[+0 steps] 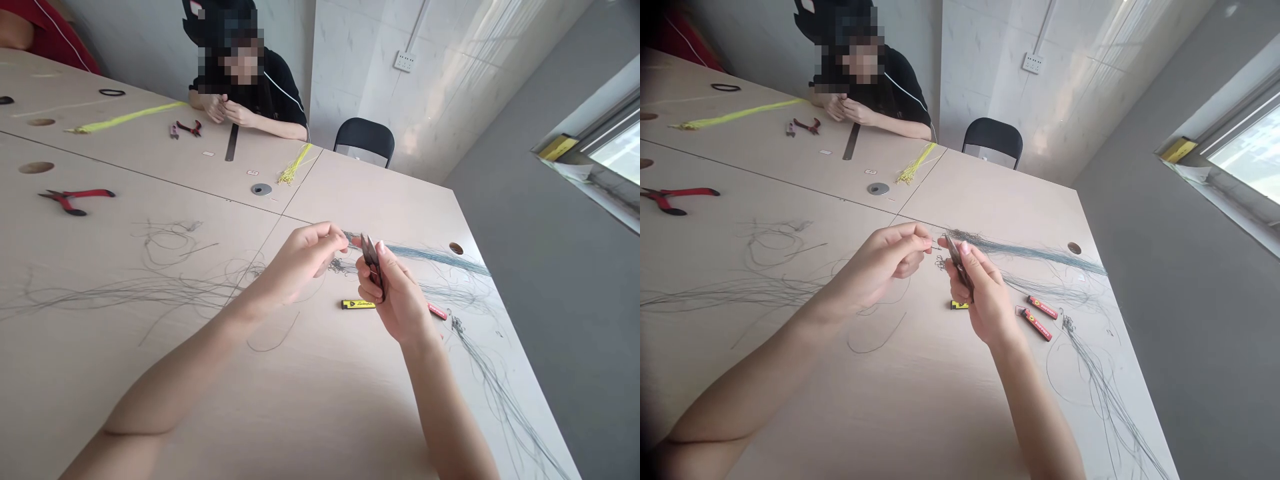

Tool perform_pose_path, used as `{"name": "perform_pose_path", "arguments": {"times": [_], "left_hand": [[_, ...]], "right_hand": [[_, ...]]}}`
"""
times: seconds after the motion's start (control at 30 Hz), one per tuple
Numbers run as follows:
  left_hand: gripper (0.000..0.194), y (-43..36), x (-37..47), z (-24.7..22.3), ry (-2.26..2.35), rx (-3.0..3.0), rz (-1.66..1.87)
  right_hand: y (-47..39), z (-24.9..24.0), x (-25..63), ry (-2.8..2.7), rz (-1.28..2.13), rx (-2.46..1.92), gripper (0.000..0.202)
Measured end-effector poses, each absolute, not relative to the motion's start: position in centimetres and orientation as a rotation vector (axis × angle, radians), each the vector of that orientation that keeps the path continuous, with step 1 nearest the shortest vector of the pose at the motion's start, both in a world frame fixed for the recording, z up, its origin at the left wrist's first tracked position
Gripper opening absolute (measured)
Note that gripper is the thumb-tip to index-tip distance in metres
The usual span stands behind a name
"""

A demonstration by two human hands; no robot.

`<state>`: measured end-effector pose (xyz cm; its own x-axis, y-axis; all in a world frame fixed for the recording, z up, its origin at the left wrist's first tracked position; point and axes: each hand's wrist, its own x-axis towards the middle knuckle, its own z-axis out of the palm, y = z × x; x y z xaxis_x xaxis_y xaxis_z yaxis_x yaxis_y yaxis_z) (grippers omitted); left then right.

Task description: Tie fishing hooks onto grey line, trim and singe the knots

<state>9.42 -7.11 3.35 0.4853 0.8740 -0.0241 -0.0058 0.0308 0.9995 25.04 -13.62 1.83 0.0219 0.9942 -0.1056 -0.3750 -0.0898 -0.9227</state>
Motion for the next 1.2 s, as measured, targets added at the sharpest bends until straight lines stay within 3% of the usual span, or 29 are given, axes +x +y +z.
{"name": "perform_pose_path", "arguments": {"times": [0.5,1.2], "left_hand": [[0.023,-8.0,9.8,3.6,0.806,1.329,0.816],[0.024,-8.3,10.0,3.5,0.787,1.314,0.821]], "right_hand": [[-13.1,1.6,25.0,-0.811,1.557,-0.859,0.022],[-13.1,1.2,24.7,-0.764,1.613,-0.852,0.033]]}}
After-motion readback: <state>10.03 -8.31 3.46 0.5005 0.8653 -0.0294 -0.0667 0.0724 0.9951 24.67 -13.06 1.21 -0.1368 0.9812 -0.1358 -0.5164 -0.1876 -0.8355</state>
